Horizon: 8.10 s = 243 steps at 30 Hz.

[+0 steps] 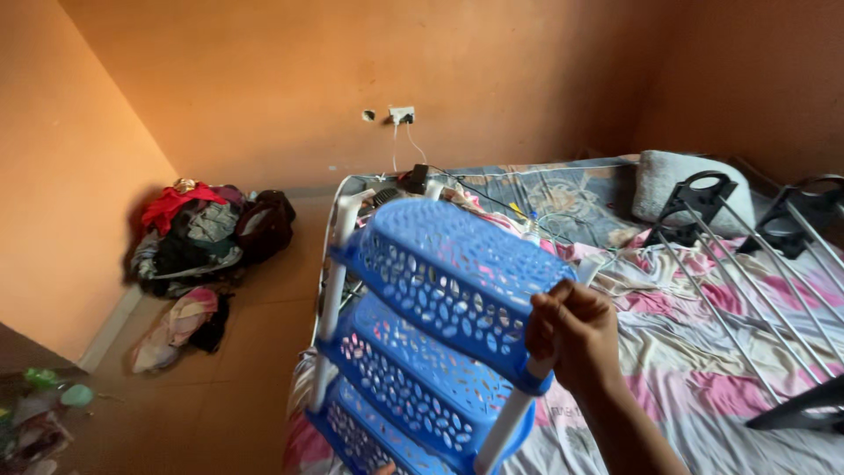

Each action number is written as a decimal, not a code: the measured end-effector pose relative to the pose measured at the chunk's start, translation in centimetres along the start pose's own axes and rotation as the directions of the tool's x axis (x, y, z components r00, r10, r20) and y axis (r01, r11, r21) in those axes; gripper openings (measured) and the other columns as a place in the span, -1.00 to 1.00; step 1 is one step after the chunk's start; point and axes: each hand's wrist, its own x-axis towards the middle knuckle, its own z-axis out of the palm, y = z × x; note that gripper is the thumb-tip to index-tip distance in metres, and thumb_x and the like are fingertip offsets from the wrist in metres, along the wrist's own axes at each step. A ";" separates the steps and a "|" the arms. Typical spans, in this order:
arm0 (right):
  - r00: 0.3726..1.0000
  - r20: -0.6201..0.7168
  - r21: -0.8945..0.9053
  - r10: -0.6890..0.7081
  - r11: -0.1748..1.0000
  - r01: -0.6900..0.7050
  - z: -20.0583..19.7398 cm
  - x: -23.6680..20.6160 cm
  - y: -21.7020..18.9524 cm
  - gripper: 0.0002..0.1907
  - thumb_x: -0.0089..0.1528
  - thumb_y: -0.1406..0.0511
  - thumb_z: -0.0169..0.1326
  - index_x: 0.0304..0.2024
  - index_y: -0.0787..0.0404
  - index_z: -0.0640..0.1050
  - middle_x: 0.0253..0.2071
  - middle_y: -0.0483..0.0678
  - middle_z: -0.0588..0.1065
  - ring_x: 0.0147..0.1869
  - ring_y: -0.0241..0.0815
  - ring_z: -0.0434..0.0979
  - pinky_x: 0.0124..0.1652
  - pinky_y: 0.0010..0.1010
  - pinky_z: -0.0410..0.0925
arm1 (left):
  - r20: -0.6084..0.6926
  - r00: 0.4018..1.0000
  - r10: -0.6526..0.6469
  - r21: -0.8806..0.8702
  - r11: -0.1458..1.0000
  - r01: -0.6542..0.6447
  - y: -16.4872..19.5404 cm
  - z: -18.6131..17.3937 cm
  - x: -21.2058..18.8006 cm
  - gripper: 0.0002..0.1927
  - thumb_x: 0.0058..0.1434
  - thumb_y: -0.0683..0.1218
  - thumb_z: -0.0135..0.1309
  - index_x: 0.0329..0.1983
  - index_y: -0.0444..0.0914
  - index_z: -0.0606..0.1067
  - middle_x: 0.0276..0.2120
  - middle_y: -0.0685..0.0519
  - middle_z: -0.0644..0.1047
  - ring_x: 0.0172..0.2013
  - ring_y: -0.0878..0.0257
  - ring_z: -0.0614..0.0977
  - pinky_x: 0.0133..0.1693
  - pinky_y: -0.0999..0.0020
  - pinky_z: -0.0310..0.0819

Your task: The person assembles a blue plastic multi-tier storage rack on a bed, first removing a product box, a bottle and small items from the baskets, then fitting the perforated basket tiers onto white plastic poles and pressing the poles into the tier sockets by hand.

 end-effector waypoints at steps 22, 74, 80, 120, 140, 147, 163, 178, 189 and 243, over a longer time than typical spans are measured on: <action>0.909 -0.409 -0.557 -0.073 0.810 -0.186 -7.8 -4.8 9.8 -0.74 0.30 0.26 0.12 -0.37 0.35 0.60 -0.68 -0.06 0.43 -0.63 -0.31 0.39 -0.57 -0.48 0.19 | 0.639 0.467 0.611 0.536 0.082 -0.840 11.5 16.5 -4.9 -0.80 0.27 -0.04 0.18 -0.21 -0.29 0.61 -0.33 0.01 0.69 -0.27 0.22 0.73 -0.15 0.35 0.60; 0.894 -0.447 -0.765 0.026 -0.530 -0.366 -6.8 -6.3 8.8 -0.81 0.16 0.31 0.05 -0.43 0.22 0.66 -0.35 0.21 0.60 -0.24 0.18 0.69 -0.33 -0.04 0.52 | 0.619 0.646 0.446 0.772 -0.500 -0.393 9.9 19.4 3.9 -0.30 0.11 0.26 0.21 0.27 -0.12 0.44 0.43 -0.06 0.22 0.45 0.04 0.13 0.38 -0.23 -0.29; 0.973 -0.149 -0.825 0.175 -0.565 -0.025 -7.9 -6.4 7.4 -0.76 0.23 0.22 0.04 -0.47 0.19 0.58 -0.49 0.15 0.57 -0.42 0.09 0.65 -0.43 -0.11 0.46 | 0.627 0.642 0.441 0.772 -0.457 -0.441 11.3 18.3 4.9 -0.31 0.05 0.25 0.25 0.22 -0.09 0.47 0.43 -0.03 0.23 0.44 0.05 0.15 0.38 -0.23 -0.30; 0.963 -0.259 -0.890 0.077 -0.406 -0.207 -9.0 -4.3 7.6 -0.80 0.24 0.31 -0.11 -0.11 0.28 0.34 -0.47 0.26 0.55 -0.42 0.27 0.60 -0.42 0.07 0.41 | 0.605 0.649 0.461 0.790 -0.448 -0.417 10.3 20.4 6.9 -0.43 0.03 0.19 0.29 0.12 -0.01 0.54 0.38 0.00 0.31 0.42 0.03 0.22 0.36 -0.27 -0.20; 0.948 0.184 -0.912 -0.258 0.315 0.262 -11.9 -6.3 8.4 -0.80 0.12 0.37 0.24 -0.27 0.26 0.48 -0.48 -0.10 0.47 -0.43 -0.23 0.50 -0.40 -0.40 0.38 | 0.610 0.643 0.463 0.787 -0.445 -0.426 11.1 19.3 6.6 -0.47 0.09 0.21 0.27 0.11 -0.01 0.55 0.40 0.00 0.30 0.43 0.04 0.20 0.38 -0.24 -0.22; 0.815 -0.532 -0.496 -0.229 0.865 -0.080 -9.9 -8.9 14.3 -0.76 0.23 0.34 0.30 -0.39 0.24 0.47 -0.47 -0.26 0.37 -0.40 -0.47 0.27 -0.39 -0.57 0.17 | 0.646 0.594 0.479 0.760 -0.469 -0.449 10.9 18.8 7.2 -0.47 0.08 0.23 0.28 0.09 -0.03 0.56 0.39 -0.01 0.34 0.41 0.03 0.26 0.37 -0.29 -0.17; 0.933 -0.361 -0.432 -0.009 0.888 -0.158 -12.5 -7.4 11.5 -0.65 0.22 0.29 0.28 -0.58 0.28 0.45 -0.63 -0.23 0.38 -0.55 -0.44 0.28 -0.53 -0.57 0.11 | 0.621 0.624 0.473 0.779 -0.457 -0.429 10.2 20.1 6.5 -0.46 0.08 0.20 0.27 0.11 -0.04 0.54 0.40 -0.03 0.29 0.42 0.06 0.20 0.38 -0.26 -0.24; 0.848 -0.489 -0.601 -0.205 0.783 -0.157 -10.2 -7.0 12.7 -0.72 0.17 0.27 0.30 -0.52 0.25 0.50 -0.59 -0.23 0.39 -0.49 -0.45 0.31 -0.46 -0.59 0.15 | 0.641 0.604 0.474 0.762 -0.486 -0.427 11.1 18.6 6.4 -0.46 0.09 0.21 0.26 0.12 -0.04 0.54 0.39 -0.03 0.31 0.42 0.02 0.22 0.36 -0.29 -0.23; 0.538 -0.571 -0.709 -0.621 0.702 0.058 -5.6 -8.0 14.3 -0.71 0.26 0.28 0.30 -0.27 0.24 0.41 -0.35 -0.30 0.35 -0.32 -0.45 0.33 -0.30 -0.57 0.28 | 0.647 0.611 0.456 0.753 -0.512 -0.414 10.4 19.4 6.1 -0.47 0.11 0.21 0.24 0.12 -0.05 0.53 0.39 0.00 0.32 0.42 0.04 0.22 0.34 -0.31 -0.19; 0.343 -0.890 0.128 0.302 0.885 -0.449 -37.2 -18.9 12.6 -0.70 0.17 0.41 0.28 -0.08 0.27 0.49 -0.36 -0.09 0.52 -0.37 -0.24 0.53 -0.42 -0.48 0.36 | 0.691 0.524 0.498 0.703 -0.631 -0.328 6.8 24.4 8.7 -0.43 0.21 0.22 0.21 0.17 -0.19 0.52 0.35 -0.10 0.40 0.37 -0.12 0.32 0.29 -0.38 -0.01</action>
